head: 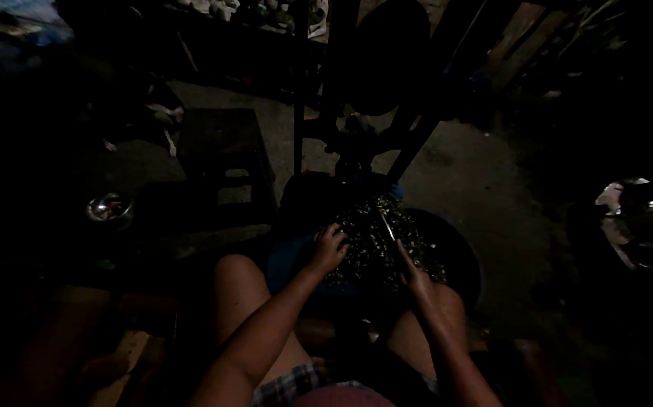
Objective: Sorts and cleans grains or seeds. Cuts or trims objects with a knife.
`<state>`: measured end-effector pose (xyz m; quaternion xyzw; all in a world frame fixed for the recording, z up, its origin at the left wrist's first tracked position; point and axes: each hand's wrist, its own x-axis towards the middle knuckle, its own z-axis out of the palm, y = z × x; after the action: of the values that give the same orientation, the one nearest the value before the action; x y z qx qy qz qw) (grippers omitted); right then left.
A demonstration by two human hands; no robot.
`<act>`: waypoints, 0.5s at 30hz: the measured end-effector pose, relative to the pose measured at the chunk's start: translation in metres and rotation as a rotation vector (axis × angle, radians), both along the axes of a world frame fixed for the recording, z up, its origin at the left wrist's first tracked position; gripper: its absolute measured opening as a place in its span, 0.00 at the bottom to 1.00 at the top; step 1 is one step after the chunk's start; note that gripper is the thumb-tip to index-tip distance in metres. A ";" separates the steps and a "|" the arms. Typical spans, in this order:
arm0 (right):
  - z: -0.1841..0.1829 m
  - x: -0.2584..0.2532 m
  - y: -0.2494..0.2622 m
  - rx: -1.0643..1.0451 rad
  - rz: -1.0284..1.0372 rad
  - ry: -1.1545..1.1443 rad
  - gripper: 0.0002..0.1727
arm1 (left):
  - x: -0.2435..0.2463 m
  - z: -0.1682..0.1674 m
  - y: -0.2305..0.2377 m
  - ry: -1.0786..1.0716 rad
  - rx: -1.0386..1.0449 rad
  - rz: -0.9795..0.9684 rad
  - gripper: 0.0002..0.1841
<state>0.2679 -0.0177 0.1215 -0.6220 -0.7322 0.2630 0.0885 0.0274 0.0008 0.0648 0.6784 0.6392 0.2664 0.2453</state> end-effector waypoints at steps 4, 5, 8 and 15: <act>-0.014 -0.001 -0.008 0.177 0.046 0.111 0.38 | 0.001 0.001 0.001 0.008 -0.012 0.013 0.18; -0.024 -0.002 -0.008 0.107 0.046 0.055 0.38 | 0.001 0.000 0.002 0.012 -0.004 0.012 0.17; -0.029 -0.003 -0.001 -0.120 0.047 -0.108 0.40 | 0.001 0.000 0.001 0.015 -0.017 0.007 0.16; -0.010 0.001 0.000 0.152 -0.022 0.094 0.40 | 0.000 0.003 0.001 -0.003 -0.012 0.013 0.17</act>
<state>0.2693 -0.0175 0.1115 -0.6083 -0.7383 0.2349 0.1726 0.0274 0.0022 0.0674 0.6725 0.6447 0.2650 0.2487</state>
